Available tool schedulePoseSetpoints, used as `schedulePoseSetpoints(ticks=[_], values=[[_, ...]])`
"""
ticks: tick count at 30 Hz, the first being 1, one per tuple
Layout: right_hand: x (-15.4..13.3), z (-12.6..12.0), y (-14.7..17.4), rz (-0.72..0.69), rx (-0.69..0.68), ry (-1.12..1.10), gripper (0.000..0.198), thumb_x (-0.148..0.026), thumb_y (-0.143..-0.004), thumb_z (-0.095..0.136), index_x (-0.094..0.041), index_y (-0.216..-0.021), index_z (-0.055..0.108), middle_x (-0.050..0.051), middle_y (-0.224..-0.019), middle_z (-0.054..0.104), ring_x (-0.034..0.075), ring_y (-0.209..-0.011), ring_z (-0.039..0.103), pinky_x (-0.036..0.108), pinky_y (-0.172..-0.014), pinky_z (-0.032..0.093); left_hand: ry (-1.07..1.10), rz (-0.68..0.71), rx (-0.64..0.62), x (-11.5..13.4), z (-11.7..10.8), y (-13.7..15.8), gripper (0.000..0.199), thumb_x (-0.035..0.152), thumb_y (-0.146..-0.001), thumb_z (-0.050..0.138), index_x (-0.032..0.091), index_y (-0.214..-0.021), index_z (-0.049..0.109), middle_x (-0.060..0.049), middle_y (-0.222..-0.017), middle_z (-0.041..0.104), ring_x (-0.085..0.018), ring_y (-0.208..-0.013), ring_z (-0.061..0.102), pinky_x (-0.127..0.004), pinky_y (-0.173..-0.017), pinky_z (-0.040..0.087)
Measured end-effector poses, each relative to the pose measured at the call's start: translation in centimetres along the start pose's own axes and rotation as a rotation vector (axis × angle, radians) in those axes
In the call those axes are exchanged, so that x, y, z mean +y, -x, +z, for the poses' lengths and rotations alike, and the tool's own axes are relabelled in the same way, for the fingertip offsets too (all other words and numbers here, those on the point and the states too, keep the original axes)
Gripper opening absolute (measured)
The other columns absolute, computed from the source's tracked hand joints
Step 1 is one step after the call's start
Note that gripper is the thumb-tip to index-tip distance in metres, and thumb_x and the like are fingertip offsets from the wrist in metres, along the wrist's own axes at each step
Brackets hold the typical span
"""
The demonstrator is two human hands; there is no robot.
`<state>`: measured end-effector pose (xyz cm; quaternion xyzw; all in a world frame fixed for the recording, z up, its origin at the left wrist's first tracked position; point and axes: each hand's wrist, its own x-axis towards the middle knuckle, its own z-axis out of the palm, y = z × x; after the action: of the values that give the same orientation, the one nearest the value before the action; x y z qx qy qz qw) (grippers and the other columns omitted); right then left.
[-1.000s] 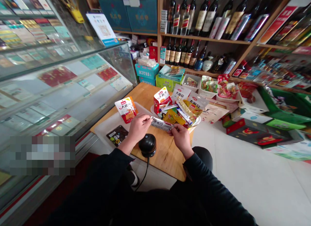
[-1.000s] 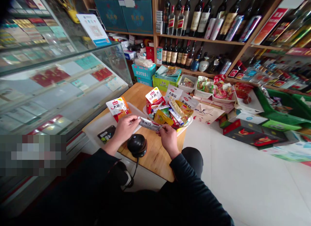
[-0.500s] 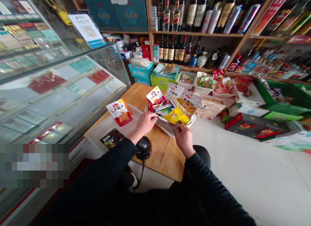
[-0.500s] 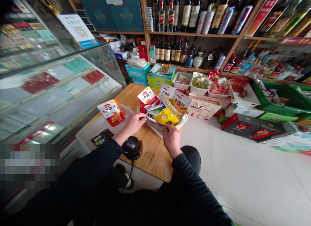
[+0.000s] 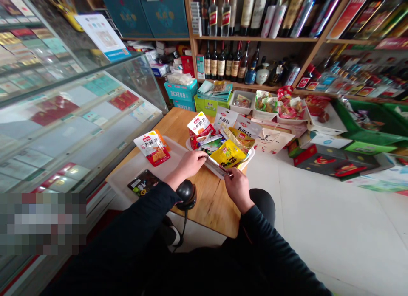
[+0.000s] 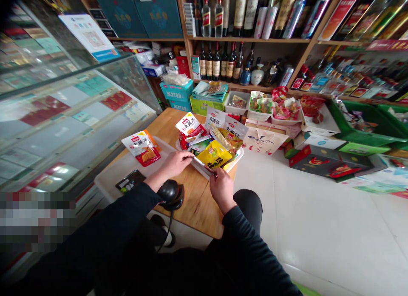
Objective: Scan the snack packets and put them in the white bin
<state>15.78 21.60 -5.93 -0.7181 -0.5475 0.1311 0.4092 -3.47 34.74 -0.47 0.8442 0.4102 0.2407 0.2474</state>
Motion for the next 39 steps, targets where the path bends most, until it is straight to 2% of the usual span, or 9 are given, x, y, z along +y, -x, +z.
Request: schedulePoseSetpoints(ticks=[3,6,12,20,27,32,35,37,39], values=[[0.1,0.1,0.2,0.009,-0.026,0.005,0.016,-0.02,-0.084,0.056,-0.021,-0.092,0.07,0.007,-0.087,0.071,0.021,-0.076,0.063,0.031,-0.07,0.047,0.006,-0.002,-0.046,-0.1,0.1,0.3,0.021,0.022,-0.091,0.061,0.024,-0.105,0.076,-0.005,-0.101,0.079,-0.022,-0.089,0.074,-0.033,-0.079,0.054],[0.0,0.0,0.3,-0.008,-0.021,-0.025,0.024,-0.017,-0.082,0.056,-0.019,-0.102,0.07,0.008,-0.096,0.071,0.022,-0.08,0.064,0.032,-0.075,0.05,0.028,-0.004,-0.048,0.1,0.1,0.8,0.025,0.019,-0.089,0.063,0.023,-0.111,0.073,-0.006,-0.105,0.078,-0.022,-0.092,0.074,-0.032,-0.08,0.054],[-0.9,-0.6,1.6,-0.024,0.07,-0.048,0.034,-0.018,-0.084,0.054,-0.016,-0.116,0.066,0.011,-0.107,0.067,0.02,-0.076,0.063,0.033,-0.074,0.052,0.042,-0.025,-0.025,0.6,-0.5,2.2,0.032,0.021,-0.088,0.066,0.022,-0.12,0.067,-0.007,-0.104,0.078,-0.022,-0.093,0.074,-0.033,-0.081,0.055],[-2.0,-1.2,4.8,-0.082,0.111,-0.102,0.018,-0.024,-0.091,0.053,-0.018,-0.099,0.069,0.007,-0.096,0.067,0.015,-0.067,0.06,0.029,-0.068,0.05,0.158,-0.047,0.098,3.1,-3.0,6.3,0.036,0.024,-0.09,0.064,0.019,-0.126,0.064,-0.008,-0.108,0.076,-0.019,-0.093,0.073,-0.032,-0.084,0.058],[1.1,-2.4,6.6,-0.095,0.107,0.008,0.02,-0.028,-0.092,0.053,-0.018,-0.091,0.071,0.006,-0.088,0.07,0.02,-0.079,0.065,0.03,-0.076,0.05,0.25,-0.128,0.368,3.8,-5.0,12.7,0.028,0.033,-0.094,0.062,0.021,-0.118,0.068,-0.008,-0.109,0.076,-0.02,-0.096,0.072,-0.033,-0.086,0.058],[4.9,-3.6,7.7,-0.055,0.048,0.264,0.022,-0.027,-0.09,0.052,-0.017,-0.095,0.071,0.01,-0.095,0.071,0.024,-0.088,0.065,0.034,-0.083,0.047,0.228,-0.286,0.568,0.6,-5.3,19.0,0.028,0.042,-0.094,0.061,0.02,-0.108,0.071,-0.007,-0.099,0.077,-0.021,-0.089,0.072,-0.033,-0.084,0.057],[5.9,-3.4,9.2,-0.075,0.008,0.445,0.017,-0.023,-0.088,0.054,-0.017,-0.091,0.07,0.012,-0.095,0.071,0.027,-0.094,0.063,0.038,-0.09,0.044,0.178,-0.398,0.598,-1.9,-5.3,23.3,0.03,0.044,-0.095,0.059,0.02,-0.108,0.071,-0.006,-0.098,0.077,-0.022,-0.088,0.072,-0.033,-0.083,0.056],[5.9,-2.8,10.6,-0.122,-0.004,0.515,0.014,-0.022,-0.089,0.054,-0.019,-0.088,0.068,0.011,-0.095,0.071,0.028,-0.1,0.062,0.043,-0.1,0.039,0.046,-0.457,0.58,-3.4,-5.2,26.2,0.029,0.043,-0.094,0.059,0.021,-0.106,0.072,-0.006,-0.097,0.077,-0.023,-0.087,0.071,-0.035,-0.083,0.055],[5.5,-2.2,11.7,-0.168,0.002,0.549,0.015,-0.021,-0.091,0.052,-0.02,-0.088,0.067,0.01,-0.099,0.071,0.028,-0.105,0.06,0.048,-0.11,0.031,-0.144,-0.448,0.579,-4.7,-5.0,29.1,0.026,0.041,-0.094,0.058,0.02,-0.105,0.071,-0.008,-0.102,0.075,-0.026,-0.095,0.07,-0.04,-0.092,0.053]])
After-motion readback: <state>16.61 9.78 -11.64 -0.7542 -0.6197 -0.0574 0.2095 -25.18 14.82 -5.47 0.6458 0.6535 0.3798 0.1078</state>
